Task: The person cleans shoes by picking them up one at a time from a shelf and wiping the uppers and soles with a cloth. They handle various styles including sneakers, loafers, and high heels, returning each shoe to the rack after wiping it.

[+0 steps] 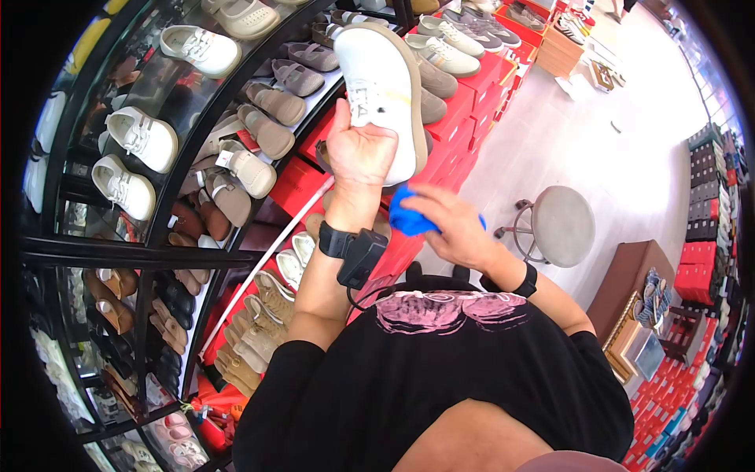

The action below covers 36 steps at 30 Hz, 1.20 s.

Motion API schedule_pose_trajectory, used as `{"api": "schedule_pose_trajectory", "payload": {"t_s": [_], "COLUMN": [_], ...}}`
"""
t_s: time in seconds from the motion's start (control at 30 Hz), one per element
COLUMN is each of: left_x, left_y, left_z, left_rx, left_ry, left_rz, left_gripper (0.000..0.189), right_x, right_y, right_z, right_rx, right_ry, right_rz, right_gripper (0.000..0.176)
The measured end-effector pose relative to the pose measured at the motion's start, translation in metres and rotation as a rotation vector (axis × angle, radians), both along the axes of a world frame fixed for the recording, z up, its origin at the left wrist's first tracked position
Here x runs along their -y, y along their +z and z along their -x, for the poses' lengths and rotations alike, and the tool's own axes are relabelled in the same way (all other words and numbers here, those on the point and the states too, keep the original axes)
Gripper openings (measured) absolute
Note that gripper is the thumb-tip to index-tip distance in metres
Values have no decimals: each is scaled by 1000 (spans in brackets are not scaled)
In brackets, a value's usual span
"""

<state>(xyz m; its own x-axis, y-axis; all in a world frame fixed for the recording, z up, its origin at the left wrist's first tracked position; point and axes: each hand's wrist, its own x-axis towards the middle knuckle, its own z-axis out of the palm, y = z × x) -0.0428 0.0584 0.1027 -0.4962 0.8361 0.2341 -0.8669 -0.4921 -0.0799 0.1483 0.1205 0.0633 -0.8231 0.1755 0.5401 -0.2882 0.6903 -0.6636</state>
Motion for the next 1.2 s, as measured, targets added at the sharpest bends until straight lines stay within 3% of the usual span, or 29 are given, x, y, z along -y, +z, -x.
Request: {"api": "schedule_pose_trajectory", "payload": {"t_s": [0.07,0.1,0.17,0.2,0.23,0.3,0.33,0.5,0.77,0.83,0.87,0.93,0.97,1.03,1.1,1.13,1.17,1.2], "left_x": [1,-1,-7,-9,-12,-20,-24,-23,2,7,11,18,21,26,27,26,27,29], "left_y": [9,16,28,28,27,27,28,27,17,11,8,1,-2,-7,-11,-3,-7,-12], "left_z": [5,2,-10,-13,-16,-24,-30,-39,-24,-20,-22,-22,-23,-30,-41,-51,-49,-46], "left_rx": [65,63,61,61,71,79,53,-55,-61,-16,-35,-52,-70,-154,-522,-495,-494,-297], "left_ry": [-61,-64,-36,-39,-64,-95,-54,11,-48,-73,-62,-73,-85,-96,67,30,31,-122], "left_rz": [-74,-74,-33,-31,-25,-16,89,318,147,154,184,203,222,256,392,173,180,161], "left_gripper": [46,46,45,45,45,46,44,41,40,40,42,43,44,46,49,51,51,51], "right_x": [4,2,-6,-9,-16,-30,-31,-31,-47,-60,-66,-80,-82,-84,-72,-65,-63,-60], "right_y": [-21,-22,-22,-26,-26,-26,-29,-27,60,62,58,43,29,-2,-14,-17,-21,-22], "right_z": [-1,1,9,18,23,32,34,32,-16,-24,-23,-12,-5,7,13,17,20,23], "right_rx": [220,218,580,500,498,672,684,652,669,303,304,177,177,245,265,290,293,308], "right_ry": [220,218,161,173,171,341,388,302,384,253,254,-56,-57,-133,-80,-27,-25,-84], "right_rz": [319,320,1346,1595,1599,2159,2241,2198,2299,2052,2052,1837,1837,1482,1551,1623,1629,1491], "right_gripper": [45,45,38,32,32,28,29,28,32,38,38,37,37,31,30,28,28,28]}}
